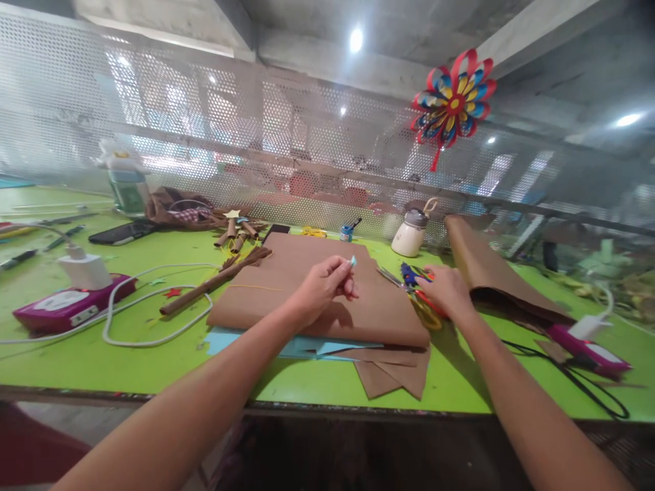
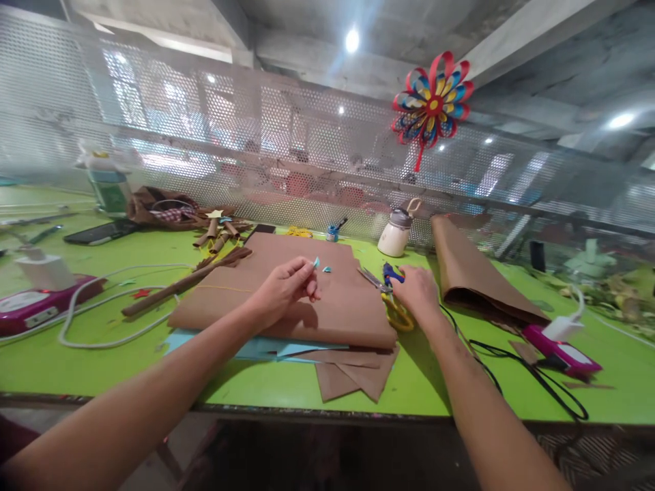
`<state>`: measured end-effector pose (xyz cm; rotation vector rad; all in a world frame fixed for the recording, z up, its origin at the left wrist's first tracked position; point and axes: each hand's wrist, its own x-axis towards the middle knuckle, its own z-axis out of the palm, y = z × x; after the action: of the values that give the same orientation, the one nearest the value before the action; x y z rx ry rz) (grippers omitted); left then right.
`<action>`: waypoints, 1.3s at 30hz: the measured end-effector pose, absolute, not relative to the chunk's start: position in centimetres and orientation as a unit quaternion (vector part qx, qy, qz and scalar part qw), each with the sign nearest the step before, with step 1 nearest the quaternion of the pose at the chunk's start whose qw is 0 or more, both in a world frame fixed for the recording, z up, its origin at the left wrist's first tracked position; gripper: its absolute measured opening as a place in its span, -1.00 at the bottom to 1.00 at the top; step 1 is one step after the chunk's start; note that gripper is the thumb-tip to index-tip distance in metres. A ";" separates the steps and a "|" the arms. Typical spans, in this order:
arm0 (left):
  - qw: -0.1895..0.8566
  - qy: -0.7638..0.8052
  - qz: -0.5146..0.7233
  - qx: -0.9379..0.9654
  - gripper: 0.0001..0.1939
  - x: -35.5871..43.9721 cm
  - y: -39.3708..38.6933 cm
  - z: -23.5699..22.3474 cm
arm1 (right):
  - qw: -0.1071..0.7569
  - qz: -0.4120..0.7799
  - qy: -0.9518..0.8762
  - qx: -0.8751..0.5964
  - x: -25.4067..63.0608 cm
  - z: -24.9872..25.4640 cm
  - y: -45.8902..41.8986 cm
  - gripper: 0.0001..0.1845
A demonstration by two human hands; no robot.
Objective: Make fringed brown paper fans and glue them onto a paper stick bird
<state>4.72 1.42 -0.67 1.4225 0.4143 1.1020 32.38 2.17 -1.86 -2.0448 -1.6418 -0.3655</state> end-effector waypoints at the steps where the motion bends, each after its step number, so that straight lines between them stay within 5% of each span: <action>1: 0.604 0.181 0.475 0.614 -0.70 4.8 1.4 -0.7 | 0.302 -0.112 -0.612 -0.723 31.3 -1.2 1.7 -0.63; 4: 0.606 0.179 0.469 0.617 -0.71 4.8 1.4 -0.9 | 0.430 0.057 -0.673 -0.598 26.9 0.8 0.4 -0.67; 7: 0.591 0.189 0.471 0.627 -0.70 4.9 1.4 -1.0 | 0.457 0.237 -0.711 -0.480 22.5 2.2 -0.5 -0.65; 19: 0.498 0.231 0.510 0.662 -0.67 5.0 1.6 -1.5 | 0.547 0.393 -0.612 -0.415 18.9 0.6 0.4 -0.81; 39: 0.615 0.196 0.448 0.619 -0.77 4.6 1.5 -1.2 | 0.531 0.304 -0.701 -0.366 20.5 -0.7 0.8 -0.79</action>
<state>4.61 1.51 -1.25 1.4257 0.4518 1.0336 20.53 0.82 -0.66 -0.8721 -1.6731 0.7244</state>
